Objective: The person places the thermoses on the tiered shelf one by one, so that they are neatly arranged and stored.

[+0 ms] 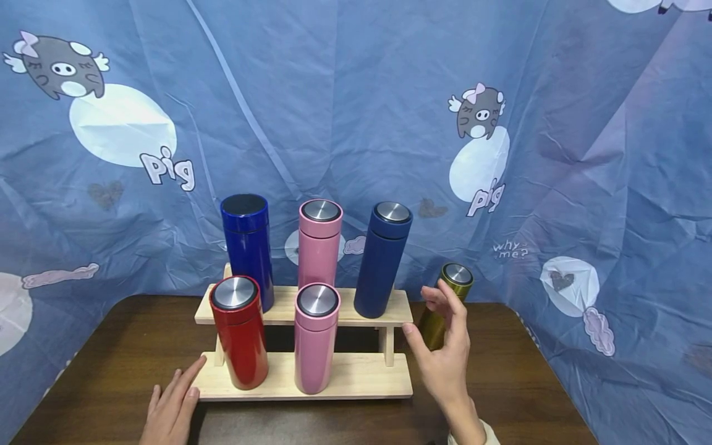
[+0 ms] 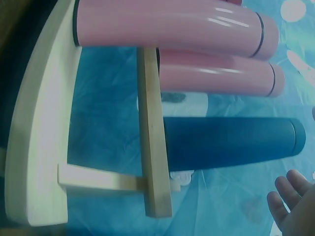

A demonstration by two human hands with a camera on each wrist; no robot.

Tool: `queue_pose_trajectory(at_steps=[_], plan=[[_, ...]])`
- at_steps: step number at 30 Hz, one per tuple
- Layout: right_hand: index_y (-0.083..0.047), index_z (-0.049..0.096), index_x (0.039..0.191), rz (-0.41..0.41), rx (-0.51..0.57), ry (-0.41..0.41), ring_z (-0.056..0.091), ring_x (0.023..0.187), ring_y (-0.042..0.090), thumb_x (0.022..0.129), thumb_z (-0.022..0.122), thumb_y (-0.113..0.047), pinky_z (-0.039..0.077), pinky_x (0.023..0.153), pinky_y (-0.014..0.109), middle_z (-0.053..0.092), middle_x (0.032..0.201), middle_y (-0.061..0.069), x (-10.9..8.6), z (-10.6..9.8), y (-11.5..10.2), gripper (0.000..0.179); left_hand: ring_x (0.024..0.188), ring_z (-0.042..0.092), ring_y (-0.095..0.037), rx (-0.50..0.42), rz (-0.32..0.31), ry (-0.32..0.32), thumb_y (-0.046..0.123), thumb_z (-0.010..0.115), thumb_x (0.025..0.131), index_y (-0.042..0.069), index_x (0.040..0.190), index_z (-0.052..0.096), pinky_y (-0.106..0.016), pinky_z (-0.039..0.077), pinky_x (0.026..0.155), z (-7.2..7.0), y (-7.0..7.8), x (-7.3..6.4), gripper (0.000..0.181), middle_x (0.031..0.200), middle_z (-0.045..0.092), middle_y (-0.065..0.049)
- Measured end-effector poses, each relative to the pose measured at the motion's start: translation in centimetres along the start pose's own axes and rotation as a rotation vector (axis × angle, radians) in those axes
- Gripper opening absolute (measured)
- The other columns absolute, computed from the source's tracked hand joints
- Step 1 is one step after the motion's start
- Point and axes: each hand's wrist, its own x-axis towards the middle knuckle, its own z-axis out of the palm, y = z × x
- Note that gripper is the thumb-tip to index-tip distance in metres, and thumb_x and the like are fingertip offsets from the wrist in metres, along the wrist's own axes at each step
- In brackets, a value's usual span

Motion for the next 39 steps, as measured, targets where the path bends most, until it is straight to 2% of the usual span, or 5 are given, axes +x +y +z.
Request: queue_pose_trajectory(at_steps=[11,22,30,34,39], plan=[[0.016,0.045,0.154,0.055,-0.066,0.094,0.065,0.126,0.023,0.082,0.071,0.029,0.050,0.108,0.027,0.068,0.137,0.014,0.7,-1.8,1.4,0.078,0.142,0.040,-0.077,-0.001,0.000,-0.015,0.019,0.041,0.118,0.013,0.161,0.052,-0.084,0.001,0.126,0.0,-0.1,0.0,0.045,0.157,0.058,-0.027],[0.008,0.059,0.150,0.084,-0.336,0.167,0.066,0.124,0.011,0.080,0.080,0.024,0.050,0.105,0.022,0.071,0.132,0.016,1.1,-3.9,3.3,0.074,0.142,0.041,-0.077,0.002,-0.001,-0.010,0.020,0.041,0.119,0.015,0.162,0.052,-0.084,0.001,0.126,0.0,-0.2,0.0,0.045,0.157,0.057,-0.023],[0.015,0.061,0.143,0.093,-0.380,0.197,0.065,0.120,0.013,0.085,0.078,0.019,0.050,0.103,0.021,0.064,0.127,0.040,2.0,-3.4,1.6,0.061,0.141,0.043,-0.076,-0.018,0.033,0.036,0.018,0.045,0.117,0.023,0.165,0.052,-0.082,0.002,0.127,0.2,-0.7,-0.2,0.048,0.154,0.029,0.048],[0.007,0.065,0.145,0.128,-0.402,0.206,0.064,0.121,0.009,0.085,0.083,0.014,0.050,0.103,0.020,0.067,0.129,0.031,1.3,-4.5,4.1,0.063,0.141,0.043,-0.076,-0.015,0.029,0.030,0.019,0.044,0.118,0.024,0.166,0.051,-0.082,0.002,0.127,0.2,-0.8,-0.1,0.049,0.158,0.035,0.040],[-0.004,0.067,0.148,0.179,-0.441,0.187,0.060,0.125,0.004,0.084,0.088,0.009,0.050,0.104,0.019,0.067,0.134,0.018,0.5,-5.7,6.4,0.068,0.140,0.043,-0.076,-0.003,0.025,0.017,0.018,0.044,0.118,0.016,0.162,0.053,-0.083,0.003,0.126,0.2,-0.6,-0.1,0.045,0.162,0.053,0.003]])
